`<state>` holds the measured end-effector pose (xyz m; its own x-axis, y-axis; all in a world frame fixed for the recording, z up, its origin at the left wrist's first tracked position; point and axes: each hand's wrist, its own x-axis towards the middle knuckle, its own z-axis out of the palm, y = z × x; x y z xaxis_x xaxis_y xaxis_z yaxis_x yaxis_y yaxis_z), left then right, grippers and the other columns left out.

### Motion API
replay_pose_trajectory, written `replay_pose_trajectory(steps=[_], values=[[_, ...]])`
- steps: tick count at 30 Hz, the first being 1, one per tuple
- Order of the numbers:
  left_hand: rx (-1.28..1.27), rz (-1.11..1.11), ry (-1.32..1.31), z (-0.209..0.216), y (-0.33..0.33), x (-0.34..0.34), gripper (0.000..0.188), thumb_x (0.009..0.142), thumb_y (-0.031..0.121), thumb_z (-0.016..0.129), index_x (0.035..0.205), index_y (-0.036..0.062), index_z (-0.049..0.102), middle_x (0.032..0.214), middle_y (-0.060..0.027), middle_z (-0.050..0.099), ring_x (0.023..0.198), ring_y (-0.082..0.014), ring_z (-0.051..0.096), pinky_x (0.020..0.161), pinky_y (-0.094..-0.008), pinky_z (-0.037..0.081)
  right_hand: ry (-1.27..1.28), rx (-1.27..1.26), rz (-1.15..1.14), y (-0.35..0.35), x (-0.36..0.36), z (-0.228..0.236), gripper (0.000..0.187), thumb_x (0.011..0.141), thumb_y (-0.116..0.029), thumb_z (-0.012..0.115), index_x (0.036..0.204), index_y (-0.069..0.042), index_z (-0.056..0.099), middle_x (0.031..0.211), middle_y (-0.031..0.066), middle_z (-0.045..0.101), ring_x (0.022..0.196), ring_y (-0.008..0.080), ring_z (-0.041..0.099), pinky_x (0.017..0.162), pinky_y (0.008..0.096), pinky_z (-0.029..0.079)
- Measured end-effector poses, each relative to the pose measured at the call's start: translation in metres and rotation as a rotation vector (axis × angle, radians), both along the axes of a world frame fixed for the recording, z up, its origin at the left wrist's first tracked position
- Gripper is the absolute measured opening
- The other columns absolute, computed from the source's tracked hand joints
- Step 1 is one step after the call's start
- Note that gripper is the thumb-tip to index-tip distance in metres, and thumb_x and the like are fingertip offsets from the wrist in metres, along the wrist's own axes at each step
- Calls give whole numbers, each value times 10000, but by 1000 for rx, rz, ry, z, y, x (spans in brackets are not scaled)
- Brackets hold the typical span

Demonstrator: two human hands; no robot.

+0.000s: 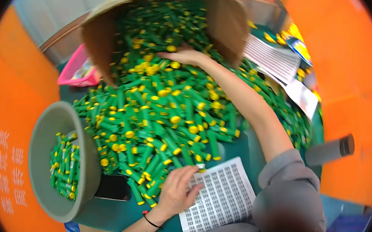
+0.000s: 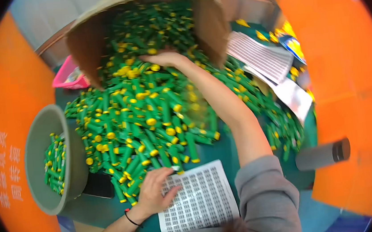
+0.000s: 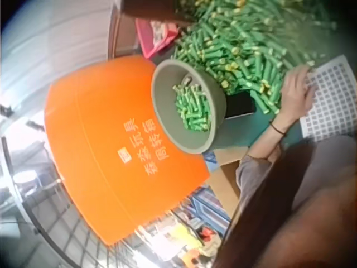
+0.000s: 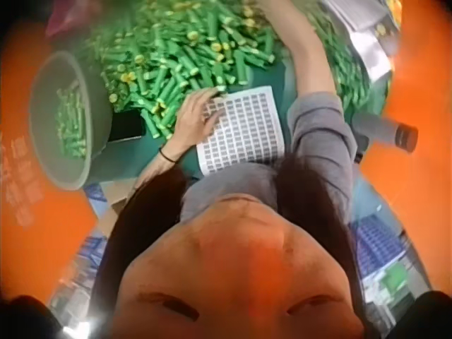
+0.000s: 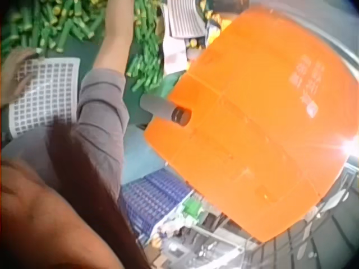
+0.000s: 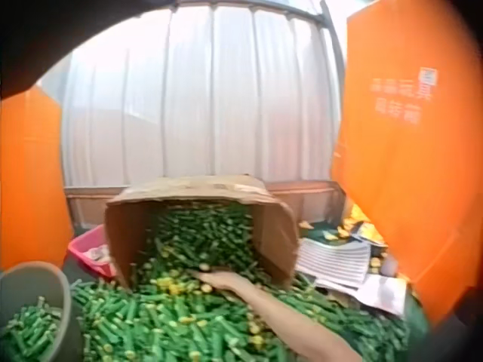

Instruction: Applying small barcode stickers to cylindrical plastic components.

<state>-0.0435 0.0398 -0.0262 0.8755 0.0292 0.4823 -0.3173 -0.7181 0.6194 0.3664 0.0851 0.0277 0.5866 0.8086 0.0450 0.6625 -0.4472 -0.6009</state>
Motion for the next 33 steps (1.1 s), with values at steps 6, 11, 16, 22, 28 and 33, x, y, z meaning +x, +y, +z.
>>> replay_pose_trajectory(steps=[6, 11, 16, 22, 28, 33], values=[[-15, 15, -10, 1, -1, 0, 583, 764, 84, 814, 1287, 7, 568, 1200, -169, 620, 1063, -359, 604, 911, -410, 512, 12, 189, -342, -136, -25, 66, 665, 956, -595, 501, 1168, 5, 695, 1026, 151, 739, 872, 204, 695, 841, 295, 528], [-19, -29, -19, -2, -4, 6, 603, 758, 77, 824, 1286, 3, 542, 1231, -171, 608, 1098, -364, 585, 948, -421, 484, -245, -189, -567, -285, -10, -42, 760, 951, -665, 454, 1403, -59, 531, 1379, 283, 532, 1308, 396, 501, 1056, 456, 418], [-11, -13, -38, -5, -2, -1, 620, 763, 68, 814, 1312, 8, 533, 1239, -172, 597, 1097, -361, 585, 938, -415, 495, -188, 85, -599, -227, -87, -50, 718, 909, -688, 520, 1372, -140, 522, 1344, 247, 507, 1258, 379, 516, 1053, 462, 421], [-9, -6, -10, -3, -6, -1, 638, 764, 66, 814, 1331, 12, 524, 1252, -170, 591, 1123, -364, 576, 941, -411, 498, -417, 227, -602, -168, -119, -61, 639, 974, -565, 514, 1432, -123, 462, 1452, 258, 427, 1310, 446, 454, 1088, 482, 376], [25, 37, -30, -6, -2, -4, 656, 755, 59, 833, 1326, 16, 511, 1250, -162, 586, 1077, -324, 579, 862, -379, 506, -439, 168, -342, -220, -90, -7, 445, 990, -333, 549, 1259, 17, 604, 1280, 249, 602, 1192, 406, 573, 1030, 461, 438], [24, 10, -41, -6, -3, -1, 657, 757, 64, 833, 1329, 28, 511, 1268, -165, 581, 1093, -328, 575, 857, -382, 512, -426, -403, -731, -308, -43, -10, 414, 837, -318, 753, 1037, 40, 700, 1021, 205, 723, 933, 354, 697, 817, 449, 543]])
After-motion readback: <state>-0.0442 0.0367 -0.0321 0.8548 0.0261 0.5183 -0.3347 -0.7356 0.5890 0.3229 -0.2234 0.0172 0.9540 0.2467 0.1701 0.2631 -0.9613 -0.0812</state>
